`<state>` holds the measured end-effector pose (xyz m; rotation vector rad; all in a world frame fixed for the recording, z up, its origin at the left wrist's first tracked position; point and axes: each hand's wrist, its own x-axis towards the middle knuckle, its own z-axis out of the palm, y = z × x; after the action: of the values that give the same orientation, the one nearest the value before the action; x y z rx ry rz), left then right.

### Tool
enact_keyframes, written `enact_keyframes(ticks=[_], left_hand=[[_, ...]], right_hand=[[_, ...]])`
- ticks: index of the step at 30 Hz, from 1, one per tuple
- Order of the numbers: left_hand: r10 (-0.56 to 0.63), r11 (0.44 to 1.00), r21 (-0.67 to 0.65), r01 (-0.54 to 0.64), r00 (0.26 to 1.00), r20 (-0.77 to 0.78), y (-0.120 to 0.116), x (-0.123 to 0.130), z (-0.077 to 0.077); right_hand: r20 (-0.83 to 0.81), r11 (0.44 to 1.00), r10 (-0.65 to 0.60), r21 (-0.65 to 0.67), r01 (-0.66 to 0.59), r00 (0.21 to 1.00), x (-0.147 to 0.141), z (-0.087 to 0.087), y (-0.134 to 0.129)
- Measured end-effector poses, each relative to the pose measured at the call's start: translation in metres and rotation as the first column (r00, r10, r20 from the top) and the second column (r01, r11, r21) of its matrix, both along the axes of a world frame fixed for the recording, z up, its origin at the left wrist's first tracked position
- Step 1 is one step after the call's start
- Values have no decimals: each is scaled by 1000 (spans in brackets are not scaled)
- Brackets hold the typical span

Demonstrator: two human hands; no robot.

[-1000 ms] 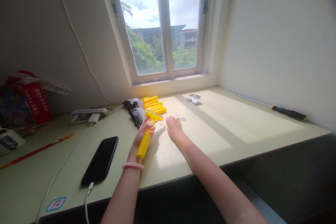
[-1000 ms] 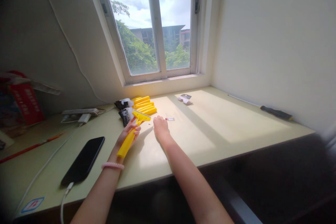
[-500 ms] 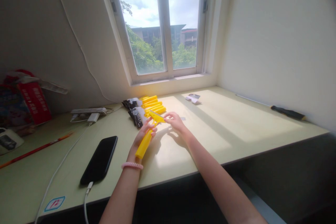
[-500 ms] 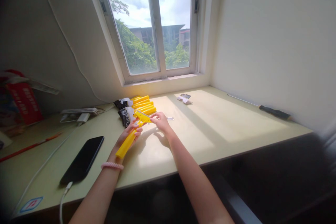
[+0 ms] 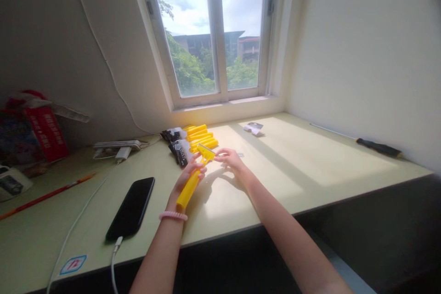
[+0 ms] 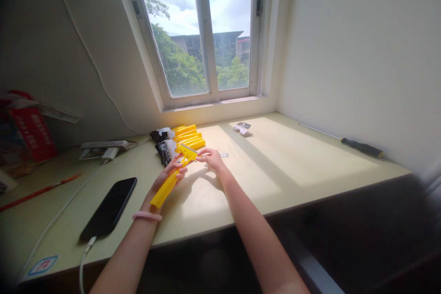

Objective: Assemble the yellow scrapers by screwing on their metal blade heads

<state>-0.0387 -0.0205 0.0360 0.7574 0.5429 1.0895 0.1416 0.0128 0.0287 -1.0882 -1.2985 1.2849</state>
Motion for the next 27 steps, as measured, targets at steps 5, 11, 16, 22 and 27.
enact_keyframes(ticks=[5,11,16,22,27], left_hand=[[29,999,-20,-28,999,37,1,0,1],[86,995,-52,-82,993,79,0,1,2],[99,994,-56,-94,992,76,1,1,1],[134,990,-46,-132,990,43,4,1,-1],[170,985,-22,-170,985,12,2,2,1]], right_hand=[[69,998,1,59,-5,998,2,-1,7],[562,811,-585,423,404,585,25,-15,20],[704,813,-567,398,424,427,43,-24,20],[245,695,-656,565,444,714,45,-3,14],[108,587,-542,759,283,833,37,12,-7]])
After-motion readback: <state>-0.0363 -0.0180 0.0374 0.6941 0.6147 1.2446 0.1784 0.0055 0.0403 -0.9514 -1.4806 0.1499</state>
